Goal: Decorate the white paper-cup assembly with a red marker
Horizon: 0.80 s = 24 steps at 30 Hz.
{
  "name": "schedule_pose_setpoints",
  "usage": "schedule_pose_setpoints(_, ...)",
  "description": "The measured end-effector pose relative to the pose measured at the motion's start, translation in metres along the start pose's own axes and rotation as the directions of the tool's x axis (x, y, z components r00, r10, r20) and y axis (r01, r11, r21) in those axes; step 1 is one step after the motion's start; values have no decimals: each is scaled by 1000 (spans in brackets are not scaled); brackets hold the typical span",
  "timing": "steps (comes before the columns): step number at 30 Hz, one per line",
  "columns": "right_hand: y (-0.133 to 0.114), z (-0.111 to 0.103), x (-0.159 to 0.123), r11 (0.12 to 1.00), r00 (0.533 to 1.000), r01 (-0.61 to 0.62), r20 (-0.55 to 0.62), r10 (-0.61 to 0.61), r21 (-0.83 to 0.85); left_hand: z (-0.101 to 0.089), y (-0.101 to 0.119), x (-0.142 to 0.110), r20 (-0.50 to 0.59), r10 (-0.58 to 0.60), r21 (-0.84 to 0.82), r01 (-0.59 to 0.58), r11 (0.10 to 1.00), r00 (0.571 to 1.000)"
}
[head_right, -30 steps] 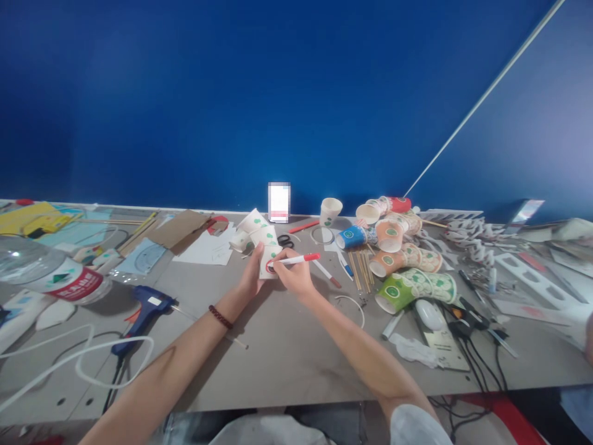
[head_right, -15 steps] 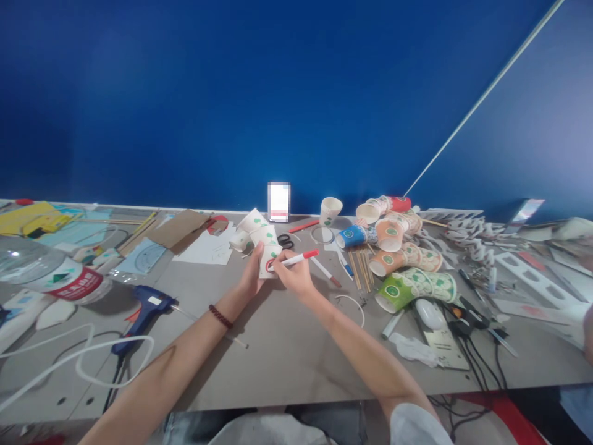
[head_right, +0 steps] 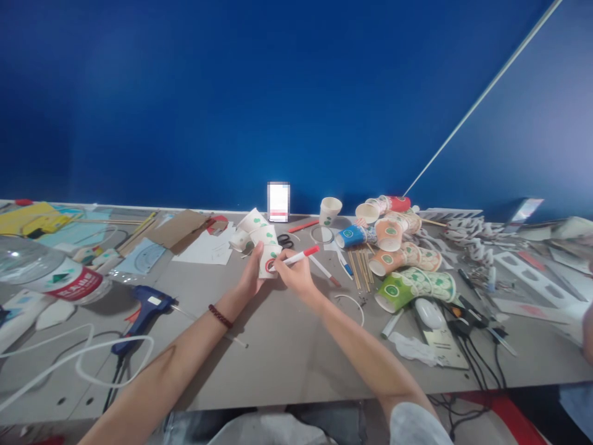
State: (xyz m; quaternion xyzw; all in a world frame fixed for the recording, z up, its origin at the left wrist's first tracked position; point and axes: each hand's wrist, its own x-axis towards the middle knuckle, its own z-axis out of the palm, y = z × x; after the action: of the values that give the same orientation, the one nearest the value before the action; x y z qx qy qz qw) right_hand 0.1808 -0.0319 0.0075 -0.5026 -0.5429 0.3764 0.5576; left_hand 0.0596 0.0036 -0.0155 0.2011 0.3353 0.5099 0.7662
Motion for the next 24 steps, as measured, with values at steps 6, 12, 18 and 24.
schedule_pose_setpoints(6,4,-2,1,998,999,7,-31,-5,67,-1,0,2,18,-18,16,18,1000,1000)
schedule_pose_setpoints(12,2,-8,5,994,995,87,-52,-84,59,-7,3,5,4,-94,15,94,995,996)
schedule_pose_setpoints(18,0,-10,7,993,995,98,-9,-97,60,-5,6,3,-4,-121,47,121,991,993)
schedule_pose_setpoints(24,-2,-14,8,996,996,79,34,-80,33,-2,7,5,-23,-116,-15,116,993,993)
